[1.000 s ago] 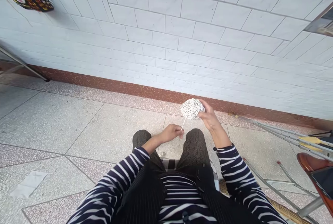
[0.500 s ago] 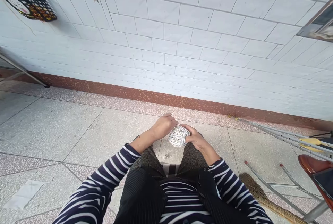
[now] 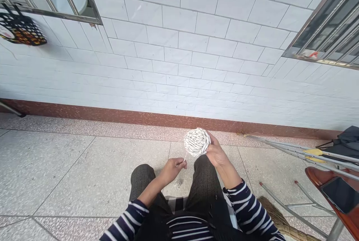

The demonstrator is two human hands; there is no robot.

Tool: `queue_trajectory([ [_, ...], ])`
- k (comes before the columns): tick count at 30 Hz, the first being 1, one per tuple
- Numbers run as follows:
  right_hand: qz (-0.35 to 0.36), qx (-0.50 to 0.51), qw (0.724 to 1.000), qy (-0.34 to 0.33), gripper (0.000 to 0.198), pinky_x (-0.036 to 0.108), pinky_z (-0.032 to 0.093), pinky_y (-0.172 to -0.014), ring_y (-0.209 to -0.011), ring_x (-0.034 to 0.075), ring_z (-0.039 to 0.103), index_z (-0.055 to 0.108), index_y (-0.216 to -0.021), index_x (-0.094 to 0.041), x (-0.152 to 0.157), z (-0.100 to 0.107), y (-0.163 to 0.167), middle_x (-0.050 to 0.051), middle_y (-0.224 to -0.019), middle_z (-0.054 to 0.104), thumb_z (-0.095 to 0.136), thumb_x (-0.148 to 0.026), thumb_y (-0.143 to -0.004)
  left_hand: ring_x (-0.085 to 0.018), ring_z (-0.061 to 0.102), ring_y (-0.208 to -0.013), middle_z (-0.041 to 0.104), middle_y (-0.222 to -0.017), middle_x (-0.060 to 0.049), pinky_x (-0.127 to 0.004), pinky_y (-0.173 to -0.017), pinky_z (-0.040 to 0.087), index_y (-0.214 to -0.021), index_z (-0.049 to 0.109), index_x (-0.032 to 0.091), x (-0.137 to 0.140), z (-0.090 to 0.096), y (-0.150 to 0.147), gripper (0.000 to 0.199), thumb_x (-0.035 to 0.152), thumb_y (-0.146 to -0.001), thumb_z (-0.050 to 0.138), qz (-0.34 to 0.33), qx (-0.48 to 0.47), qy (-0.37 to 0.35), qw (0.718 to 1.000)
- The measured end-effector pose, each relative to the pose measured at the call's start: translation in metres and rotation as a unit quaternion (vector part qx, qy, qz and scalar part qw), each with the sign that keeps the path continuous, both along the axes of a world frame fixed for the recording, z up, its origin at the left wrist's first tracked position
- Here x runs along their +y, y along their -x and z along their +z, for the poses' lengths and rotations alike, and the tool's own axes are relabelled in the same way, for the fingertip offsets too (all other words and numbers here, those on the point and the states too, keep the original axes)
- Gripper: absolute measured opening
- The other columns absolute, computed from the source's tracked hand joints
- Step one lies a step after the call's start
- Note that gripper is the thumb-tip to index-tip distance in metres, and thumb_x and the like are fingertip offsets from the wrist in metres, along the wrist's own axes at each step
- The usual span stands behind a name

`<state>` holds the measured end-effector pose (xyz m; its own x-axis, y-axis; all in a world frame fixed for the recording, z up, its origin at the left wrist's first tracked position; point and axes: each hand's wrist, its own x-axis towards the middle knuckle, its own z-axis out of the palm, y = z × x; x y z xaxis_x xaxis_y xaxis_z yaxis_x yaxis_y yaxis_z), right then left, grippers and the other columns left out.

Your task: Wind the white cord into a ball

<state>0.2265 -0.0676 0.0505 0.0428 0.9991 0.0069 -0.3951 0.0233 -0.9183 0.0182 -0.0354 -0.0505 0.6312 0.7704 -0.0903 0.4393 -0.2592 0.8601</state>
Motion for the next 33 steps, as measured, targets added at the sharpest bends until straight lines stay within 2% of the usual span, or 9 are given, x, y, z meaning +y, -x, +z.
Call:
queue_trajectory([
  [4, -0.091, -0.165, 0.982, -0.011, 0.069, 0.045, 0.043, -0.105, -0.122, 0.033, 0.055, 0.061, -0.123, -0.027, 0.013, 0.002, -0.008, 0.007, -0.13, 0.062, 0.076, -0.025, -0.056, -0.016, 0.063, -0.072, 0.068, -0.073, -0.001, -0.024, -0.069, 0.046, -0.072, 0.064, 0.018, -0.009, 0.003, 0.012, 0.036, 0.032, -0.098, 0.043, -0.014, 0.045, -0.065, 0.997],
  [8, -0.144, -0.375, 0.915, 0.039, 0.071, 0.048, 0.041, -0.106, -0.121, 0.034, 0.052, 0.057, -0.124, -0.025, 0.018, -0.038, 0.0, 0.009, -0.127, 0.053, 0.076, -0.026, -0.055, -0.017, 0.064, -0.071, 0.065, -0.068, -0.002, -0.035, -0.093, 0.05, -0.081, 0.066, 0.019, -0.003, 0.022, 0.014, 0.033, 0.026, -0.102, 0.041, -0.046, 0.09, -0.266, 0.958],
  [13, -0.03, -0.432, 0.894, 0.116, 0.069, 0.042, 0.043, -0.101, -0.113, 0.031, 0.056, 0.061, -0.122, -0.024, 0.01, -0.092, 0.025, 0.007, -0.116, 0.052, 0.072, -0.021, -0.054, -0.018, 0.062, -0.071, 0.062, -0.066, -0.002, -0.05, -0.116, 0.036, -0.076, 0.064, 0.017, 0.015, 0.035, 0.012, 0.027, 0.007, -0.094, 0.047, -0.128, 0.154, -0.444, 0.873],
  [17, 0.075, -0.444, 0.878, 0.164, 0.066, 0.042, 0.043, -0.097, -0.106, 0.031, 0.057, 0.068, -0.115, -0.025, 0.007, -0.094, 0.024, 0.005, -0.111, 0.056, 0.075, -0.018, -0.05, -0.021, 0.063, -0.091, 0.063, -0.07, -0.003, -0.051, -0.122, 0.027, -0.073, 0.061, 0.017, 0.03, 0.04, 0.015, 0.026, -0.003, -0.086, 0.052, -0.195, 0.145, -0.49, 0.837],
  [21, 0.172, -0.271, 0.929, 0.187, 0.063, 0.04, 0.042, -0.099, -0.117, 0.032, 0.054, 0.071, -0.112, -0.025, -0.001, -0.079, 0.015, 0.004, -0.115, 0.063, 0.075, -0.018, -0.05, -0.021, 0.062, -0.105, 0.067, -0.078, -0.003, -0.052, -0.122, 0.026, -0.078, 0.063, 0.018, 0.043, 0.045, 0.016, 0.024, 0.005, -0.094, 0.051, -0.188, 0.125, -0.465, 0.856],
  [24, 0.203, -0.108, 0.961, 0.153, 0.063, 0.037, 0.043, -0.098, -0.115, 0.029, 0.057, 0.07, -0.113, -0.026, -0.013, -0.071, 0.014, 0.003, -0.115, 0.066, 0.072, -0.017, -0.051, -0.017, 0.066, -0.1, 0.071, -0.085, -0.003, -0.048, -0.12, 0.031, -0.083, 0.066, 0.018, 0.046, 0.042, 0.013, 0.024, 0.011, -0.098, 0.048, -0.147, 0.087, -0.374, 0.912],
  [27, 0.165, -0.031, 0.977, 0.129, 0.061, 0.033, 0.047, -0.087, -0.105, 0.026, 0.06, 0.068, -0.112, -0.027, -0.021, -0.066, 0.016, 0.001, -0.109, 0.067, 0.071, -0.016, -0.051, -0.015, 0.069, -0.095, 0.075, -0.096, -0.003, -0.045, -0.117, 0.035, -0.095, 0.069, 0.019, 0.046, 0.036, 0.01, 0.022, 0.019, -0.1, 0.047, -0.081, 0.029, -0.27, 0.959],
  [30, 0.119, -0.005, 0.985, 0.128, 0.063, 0.029, 0.047, -0.079, -0.101, 0.024, 0.061, 0.066, -0.113, -0.029, -0.024, -0.058, 0.017, 0.0, -0.108, 0.067, 0.07, -0.015, -0.052, -0.017, 0.07, -0.095, 0.077, -0.101, -0.006, -0.048, -0.118, 0.032, -0.098, 0.071, 0.018, 0.044, 0.032, 0.006, 0.024, 0.025, -0.1, 0.048, -0.024, -0.015, -0.213, 0.977],
  [33, 0.121, 0.005, 0.988, 0.091, 0.076, 0.032, 0.048, -0.085, -0.106, 0.025, 0.061, 0.062, -0.127, -0.031, -0.022, -0.042, 0.017, 0.001, -0.116, 0.066, 0.071, -0.013, -0.054, -0.019, 0.071, -0.092, 0.077, -0.099, -0.006, -0.043, -0.108, 0.044, -0.099, 0.073, 0.017, 0.04, 0.031, 0.0, 0.024, 0.027, -0.097, 0.051, -0.019, -0.077, -0.118, 0.99],
])
